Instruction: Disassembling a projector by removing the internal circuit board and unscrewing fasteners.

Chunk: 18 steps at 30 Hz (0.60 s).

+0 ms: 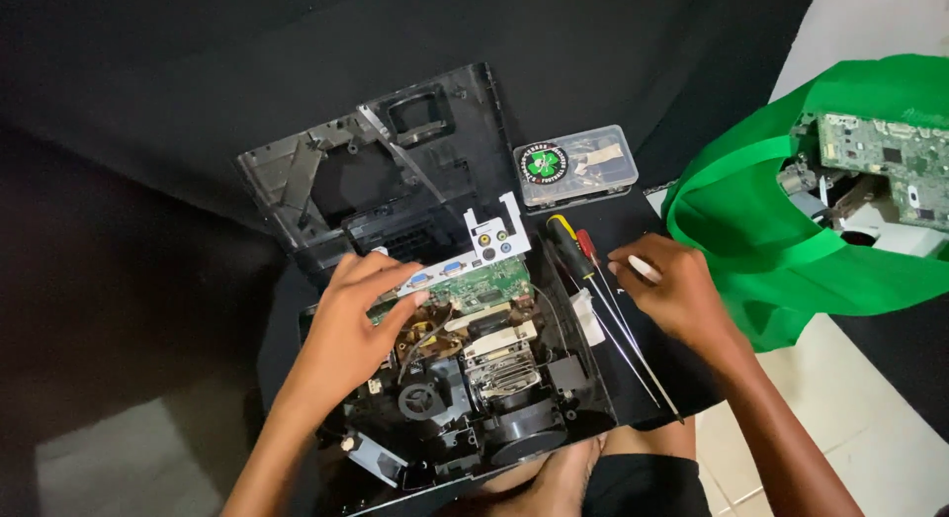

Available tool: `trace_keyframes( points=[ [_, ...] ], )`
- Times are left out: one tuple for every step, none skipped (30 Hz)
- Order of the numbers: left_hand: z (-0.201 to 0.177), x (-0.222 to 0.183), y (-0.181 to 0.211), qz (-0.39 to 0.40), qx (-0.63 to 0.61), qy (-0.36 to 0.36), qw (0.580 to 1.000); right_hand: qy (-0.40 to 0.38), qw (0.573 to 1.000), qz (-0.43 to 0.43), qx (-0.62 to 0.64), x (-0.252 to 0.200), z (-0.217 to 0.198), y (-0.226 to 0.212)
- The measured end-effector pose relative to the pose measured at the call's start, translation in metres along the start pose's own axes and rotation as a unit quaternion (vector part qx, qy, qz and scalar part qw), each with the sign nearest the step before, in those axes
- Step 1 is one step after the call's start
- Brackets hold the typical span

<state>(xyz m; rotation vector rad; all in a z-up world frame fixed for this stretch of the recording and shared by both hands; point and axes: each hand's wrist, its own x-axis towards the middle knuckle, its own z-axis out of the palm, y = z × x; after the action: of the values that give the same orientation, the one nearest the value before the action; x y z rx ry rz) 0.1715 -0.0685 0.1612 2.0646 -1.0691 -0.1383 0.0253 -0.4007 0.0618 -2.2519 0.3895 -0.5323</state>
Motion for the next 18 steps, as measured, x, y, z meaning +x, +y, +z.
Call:
trace_keyframes(
  points=[
    [-0.001, -0.001, 0.0, 0.001, 0.001, 0.0, 1.0, 0.002, 1.0, 0.0, 0.0, -0.001, 0.0, -0.001],
    [-0.002, -0.001, 0.0, -0.001, -0.003, 0.003, 1.0, 0.004, 1.0, 0.002, 0.009, -0.001, 0.001, -0.002],
    [-0.003, -0.002, -0.001, -0.004, -0.007, 0.006, 1.0, 0.007, 1.0, 0.005, 0.018, -0.002, 0.001, -0.003],
    [-0.005, -0.003, 0.002, -0.003, -0.005, 0.008, 1.0, 0.008, 1.0, 0.002, 0.018, -0.001, -0.001, -0.005],
    [-0.008, -0.003, 0.005, -0.004, -0.009, 0.004, 1.0, 0.009, 1.0, -0.011, 0.01, -0.001, -0.003, -0.007],
    [-0.01, -0.004, 0.008, -0.005, -0.013, -0.002, 1.0, 0.009, 1.0, -0.023, 0.003, -0.001, -0.005, -0.009],
    [-0.014, -0.003, 0.008, -0.005, -0.012, -0.002, 1.0, 0.009, 1.0, -0.024, 0.004, -0.002, -0.007, -0.013],
    [-0.018, -0.002, 0.007, 0.009, -0.016, -0.014, 1.0, 0.006, 1.0, -0.029, 0.003, -0.003, -0.009, -0.017],
    [-0.021, -0.001, 0.007, 0.022, -0.02, -0.027, 0.999, 0.003, 0.999, -0.035, 0.001, -0.004, -0.011, -0.021],
    [-0.023, -0.002, 0.008, 0.024, -0.019, -0.025, 0.999, 0.006, 0.999, -0.037, 0.002, -0.005, -0.011, -0.024],
    [-0.025, -0.003, 0.009, 0.022, -0.034, -0.033, 0.999, -0.002, 1.0, -0.027, 0.013, -0.006, -0.011, -0.027],
    [-0.027, -0.003, 0.009, 0.021, -0.05, -0.043, 0.998, -0.008, 1.0, -0.017, 0.025, -0.008, -0.011, -0.029],
    [-0.027, -0.005, 0.006, 0.024, -0.048, -0.042, 0.998, -0.005, 0.999, -0.018, 0.025, -0.009, -0.011, -0.035],
    [-0.028, -0.006, 0.003, 0.016, -0.064, -0.054, 0.996, -0.014, 0.998, -0.012, 0.059, -0.011, -0.012, -0.041],
    [-0.028, -0.007, 0.0, 0.008, -0.08, -0.065, 0.995, -0.023, 0.995, -0.005, 0.092, -0.013, -0.013, -0.046],
    [-0.027, -0.007, -0.003, 0.011, -0.079, -0.067, 0.995, -0.019, 0.996, -0.005, 0.092, -0.011, -0.016, -0.057],
    [-0.027, -0.007, -0.006, 0.004, -0.096, -0.078, 0.992, -0.036, 0.992, 0.016, 0.121, -0.009, -0.019, -0.067],
    [-0.027, -0.007, -0.008, -0.005, -0.113, -0.089, 0.99, -0.054, 0.987, 0.036, 0.149, -0.007, -0.022, -0.078]
  ],
)
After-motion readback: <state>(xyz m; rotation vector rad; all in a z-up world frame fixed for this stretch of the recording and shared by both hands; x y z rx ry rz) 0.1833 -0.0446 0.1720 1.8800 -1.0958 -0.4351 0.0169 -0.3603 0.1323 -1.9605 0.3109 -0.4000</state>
